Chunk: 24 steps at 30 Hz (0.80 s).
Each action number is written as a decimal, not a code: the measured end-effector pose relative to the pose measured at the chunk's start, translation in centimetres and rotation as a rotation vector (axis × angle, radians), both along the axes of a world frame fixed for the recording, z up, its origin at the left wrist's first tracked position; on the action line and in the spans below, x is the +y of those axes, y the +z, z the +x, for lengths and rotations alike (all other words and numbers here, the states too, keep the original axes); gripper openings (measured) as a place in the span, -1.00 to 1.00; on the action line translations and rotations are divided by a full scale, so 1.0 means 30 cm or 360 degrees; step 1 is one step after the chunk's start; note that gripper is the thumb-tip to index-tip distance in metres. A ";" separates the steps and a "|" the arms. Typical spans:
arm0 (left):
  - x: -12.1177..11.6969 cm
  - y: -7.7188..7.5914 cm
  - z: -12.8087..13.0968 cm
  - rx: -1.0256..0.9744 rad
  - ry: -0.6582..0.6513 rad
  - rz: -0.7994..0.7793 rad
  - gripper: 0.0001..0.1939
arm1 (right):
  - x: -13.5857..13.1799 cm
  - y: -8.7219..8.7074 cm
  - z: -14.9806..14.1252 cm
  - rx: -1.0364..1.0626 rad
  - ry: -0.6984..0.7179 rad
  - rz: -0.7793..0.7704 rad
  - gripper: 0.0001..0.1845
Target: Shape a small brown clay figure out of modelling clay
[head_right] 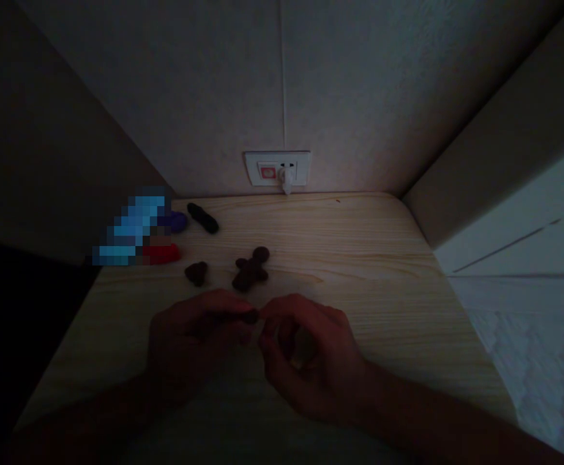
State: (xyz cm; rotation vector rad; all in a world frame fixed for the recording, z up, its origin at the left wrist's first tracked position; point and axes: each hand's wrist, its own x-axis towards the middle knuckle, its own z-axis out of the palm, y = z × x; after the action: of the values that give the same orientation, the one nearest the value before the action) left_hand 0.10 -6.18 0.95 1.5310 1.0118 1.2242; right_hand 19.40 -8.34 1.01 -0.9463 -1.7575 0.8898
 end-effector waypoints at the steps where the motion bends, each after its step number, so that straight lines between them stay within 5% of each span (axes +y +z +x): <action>1: 0.001 -0.001 -0.001 0.0038 -0.0001 0.0027 -0.74 | -0.001 -0.001 0.000 -0.0003 -0.0001 -0.0007 -0.78; 8: 0.008 0.002 -0.004 0.0184 0.0009 0.0258 -0.83 | -0.003 0.000 0.003 -0.0052 -0.0042 -0.0005 -0.76; 24: 0.013 0.002 -0.003 0.0225 0.0034 0.0245 -0.80 | -0.006 0.003 0.001 -0.0104 -0.0050 0.0078 -0.73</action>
State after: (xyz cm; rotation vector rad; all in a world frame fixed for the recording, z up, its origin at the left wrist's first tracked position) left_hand 0.02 -5.77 0.99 1.7507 1.0474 1.2466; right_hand 19.43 -8.51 1.09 -0.9778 -1.8068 0.8001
